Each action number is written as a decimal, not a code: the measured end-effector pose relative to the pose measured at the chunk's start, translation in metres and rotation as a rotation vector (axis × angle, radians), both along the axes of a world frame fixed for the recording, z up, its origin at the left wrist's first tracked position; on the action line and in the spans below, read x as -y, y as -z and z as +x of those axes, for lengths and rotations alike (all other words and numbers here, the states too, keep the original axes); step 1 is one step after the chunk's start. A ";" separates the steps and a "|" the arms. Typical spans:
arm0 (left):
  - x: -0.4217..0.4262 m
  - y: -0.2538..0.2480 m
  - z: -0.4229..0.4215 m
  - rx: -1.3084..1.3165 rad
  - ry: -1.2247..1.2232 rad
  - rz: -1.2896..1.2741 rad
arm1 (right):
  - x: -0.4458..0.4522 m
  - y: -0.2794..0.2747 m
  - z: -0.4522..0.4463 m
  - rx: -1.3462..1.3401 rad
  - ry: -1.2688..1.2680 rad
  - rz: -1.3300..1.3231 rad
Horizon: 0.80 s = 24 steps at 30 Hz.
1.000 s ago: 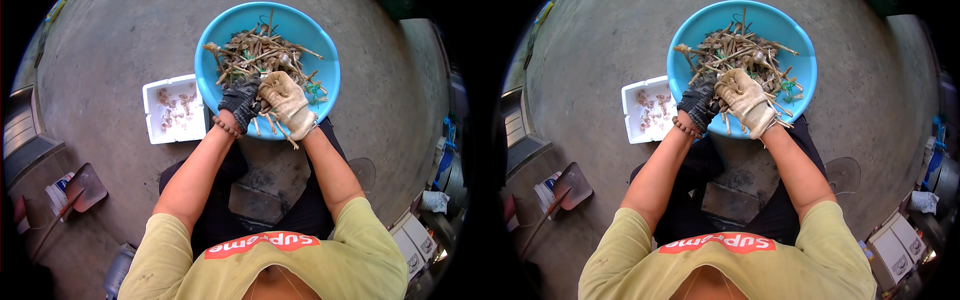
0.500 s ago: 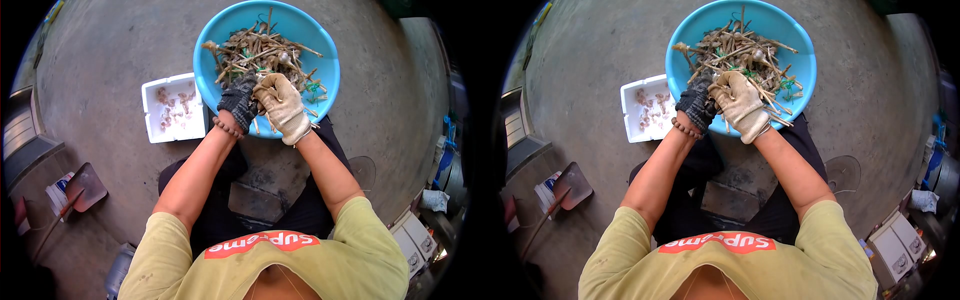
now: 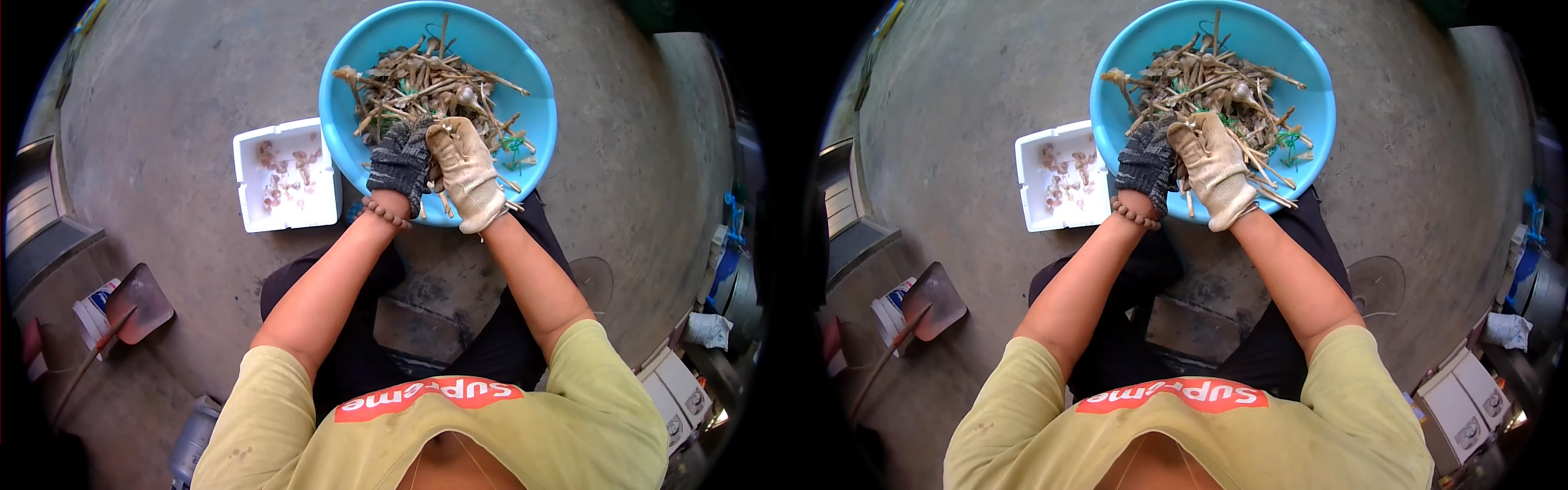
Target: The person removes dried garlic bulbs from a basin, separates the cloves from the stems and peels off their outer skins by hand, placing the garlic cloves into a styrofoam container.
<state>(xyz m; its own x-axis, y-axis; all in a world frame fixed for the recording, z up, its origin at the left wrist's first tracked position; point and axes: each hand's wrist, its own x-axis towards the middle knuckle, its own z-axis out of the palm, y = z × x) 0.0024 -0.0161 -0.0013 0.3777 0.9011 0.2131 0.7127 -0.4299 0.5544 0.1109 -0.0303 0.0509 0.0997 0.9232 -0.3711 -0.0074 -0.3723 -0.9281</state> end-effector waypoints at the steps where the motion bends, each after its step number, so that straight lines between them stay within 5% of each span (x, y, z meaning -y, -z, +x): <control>1: 0.001 -0.003 0.000 -0.005 -0.007 0.004 | 0.001 0.002 -0.001 0.012 0.002 0.011; 7: 0.000 -0.020 0.003 0.004 -0.001 -0.256 | 0.006 0.007 -0.004 0.146 0.039 0.101; 16: 0.001 0.003 0.000 0.215 -0.091 -0.284 | 0.002 0.012 -0.010 0.367 0.054 0.311; 19: 0.000 -0.011 -0.003 0.239 -0.120 -0.296 | 0.001 0.010 -0.009 0.289 0.035 0.229; 21: -0.005 -0.016 -0.007 0.211 -0.064 -0.248 | -0.002 0.000 -0.005 -0.124 0.046 0.015; 24: -0.012 -0.030 -0.014 0.230 -0.096 -0.412 | -0.005 -0.002 -0.001 -0.404 0.041 0.005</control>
<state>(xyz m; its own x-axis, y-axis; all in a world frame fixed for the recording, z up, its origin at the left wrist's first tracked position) -0.0113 -0.0045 0.0282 0.2737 0.9565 -0.1008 0.5772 -0.0795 0.8127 0.1102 -0.0253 0.0530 -0.0167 0.9236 -0.3831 -0.3867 -0.3593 -0.8493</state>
